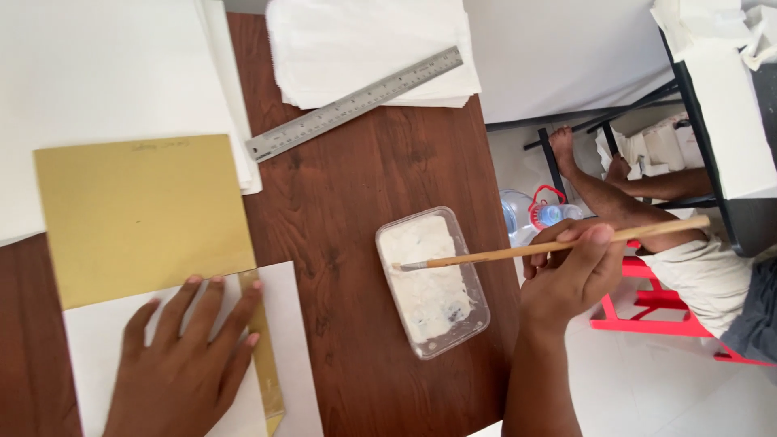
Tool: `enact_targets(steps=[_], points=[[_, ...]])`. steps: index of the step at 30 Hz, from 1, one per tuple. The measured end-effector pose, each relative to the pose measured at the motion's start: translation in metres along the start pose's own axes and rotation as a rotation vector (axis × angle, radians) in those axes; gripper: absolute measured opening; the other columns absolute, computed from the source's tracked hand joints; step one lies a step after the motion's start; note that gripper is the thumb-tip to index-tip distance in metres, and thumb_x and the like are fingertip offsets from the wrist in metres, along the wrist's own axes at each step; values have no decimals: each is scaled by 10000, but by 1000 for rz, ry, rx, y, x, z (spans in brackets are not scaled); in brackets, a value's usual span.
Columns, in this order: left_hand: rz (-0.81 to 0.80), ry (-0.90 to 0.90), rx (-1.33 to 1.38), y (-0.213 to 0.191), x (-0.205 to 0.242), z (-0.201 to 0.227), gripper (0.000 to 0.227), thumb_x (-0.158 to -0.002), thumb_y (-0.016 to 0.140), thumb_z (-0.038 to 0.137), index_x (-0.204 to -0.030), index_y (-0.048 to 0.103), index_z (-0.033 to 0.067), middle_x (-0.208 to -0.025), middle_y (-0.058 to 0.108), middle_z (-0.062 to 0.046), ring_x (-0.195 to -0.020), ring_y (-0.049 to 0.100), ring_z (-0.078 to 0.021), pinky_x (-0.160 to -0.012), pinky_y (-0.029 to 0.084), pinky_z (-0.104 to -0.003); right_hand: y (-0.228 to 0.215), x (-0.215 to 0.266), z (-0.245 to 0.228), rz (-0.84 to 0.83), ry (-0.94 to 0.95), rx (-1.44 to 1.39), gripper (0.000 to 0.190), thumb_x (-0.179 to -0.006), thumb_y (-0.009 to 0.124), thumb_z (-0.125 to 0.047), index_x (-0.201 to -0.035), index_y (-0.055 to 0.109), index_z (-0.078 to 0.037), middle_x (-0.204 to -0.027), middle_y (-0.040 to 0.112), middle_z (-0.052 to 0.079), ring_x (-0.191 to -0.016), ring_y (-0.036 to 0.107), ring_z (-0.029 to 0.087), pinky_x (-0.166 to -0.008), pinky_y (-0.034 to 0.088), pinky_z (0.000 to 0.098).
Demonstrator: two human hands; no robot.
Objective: Folding and gluing paper around a template to create a paper bag.
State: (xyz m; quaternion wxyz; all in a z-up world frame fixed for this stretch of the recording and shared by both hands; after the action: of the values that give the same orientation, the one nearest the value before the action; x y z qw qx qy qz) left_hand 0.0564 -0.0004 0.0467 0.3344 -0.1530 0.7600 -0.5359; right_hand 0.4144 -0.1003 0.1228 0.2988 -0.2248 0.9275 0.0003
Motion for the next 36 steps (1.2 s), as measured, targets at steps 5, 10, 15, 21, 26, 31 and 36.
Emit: enact_targets(steps=[5, 10, 15, 21, 26, 31, 36], points=[[1, 59, 66, -3, -1, -3, 489, -985, 478, 468, -1434, 584, 306, -1296, 659, -57, -1250, 640, -274, -1009, 482, -441, 8, -7, 11, 73, 246, -11, 394, -1085, 437, -446, -838, 433, -140, -611, 413, 8, -451, 397, 74, -326, 263, 221], [-14, 64, 103, 0, -4, -8, 438, -990, 455, 472, -1366, 602, 302, -1300, 603, -90, -1205, 594, -270, -940, 484, -432, 5, -16, 33, 114, 398, -159, 365, -1036, 503, -451, -819, 454, -161, -584, 372, -18, -463, 340, 68, -359, 223, 224], [9, 58, 186, 3, -7, -10, 404, -982, 489, 486, -1302, 647, 296, -1272, 607, -97, -1201, 594, -265, -1015, 435, -466, -1, -22, 36, 114, 329, -255, 368, -1053, 472, -418, -808, 445, -144, -553, 333, 2, -437, 263, 93, -378, 209, 236], [48, 132, 304, 2, -13, -9, 446, -1014, 443, 417, -1436, 553, 323, -1526, 496, -150, -1462, 449, -358, -1206, 271, -679, 4, -20, 33, 40, 390, -315, 351, -1060, 475, -429, -865, 502, -138, -590, 376, 13, -473, 288, 89, -406, 199, 223], [10, 126, 376, 3, -13, -10, 461, -1047, 398, 392, -1484, 520, 310, -1615, 439, -121, -1522, 364, -346, -1220, 227, -658, 23, -8, 24, -142, 504, -414, 370, -1060, 480, -446, -841, 520, -152, -629, 417, 27, -427, 255, 122, -430, 214, 240], [26, 102, 566, 6, -11, -10, 451, -1026, 484, 500, -1395, 593, 267, -1610, 413, -156, -1518, 332, -389, -1219, 137, -695, 39, 16, 9, -311, 420, -452, 285, -1084, 510, -379, -894, 457, -173, -696, 397, -5, -481, 266, 82, -396, 224, 204], [26, 70, 515, 14, -7, -7, 625, -982, 447, 675, -1427, 593, 261, -1610, 417, -163, -1516, 325, -400, -1212, 126, -700, 41, 45, -15, -378, 98, -314, 285, -1136, 430, -340, -954, 472, -125, -693, 431, 45, -513, 389, 103, -349, 324, 210]])
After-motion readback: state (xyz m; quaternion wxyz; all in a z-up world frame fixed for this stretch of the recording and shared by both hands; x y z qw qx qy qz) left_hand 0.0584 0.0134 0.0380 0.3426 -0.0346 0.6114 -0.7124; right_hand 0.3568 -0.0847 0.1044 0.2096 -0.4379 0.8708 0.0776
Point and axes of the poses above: each hand's wrist, its own x-axis away from the middle knuckle, its own y-axis out of the palm, z = x × y, the point moved 4 cm from there along -x, towards the middle knuckle
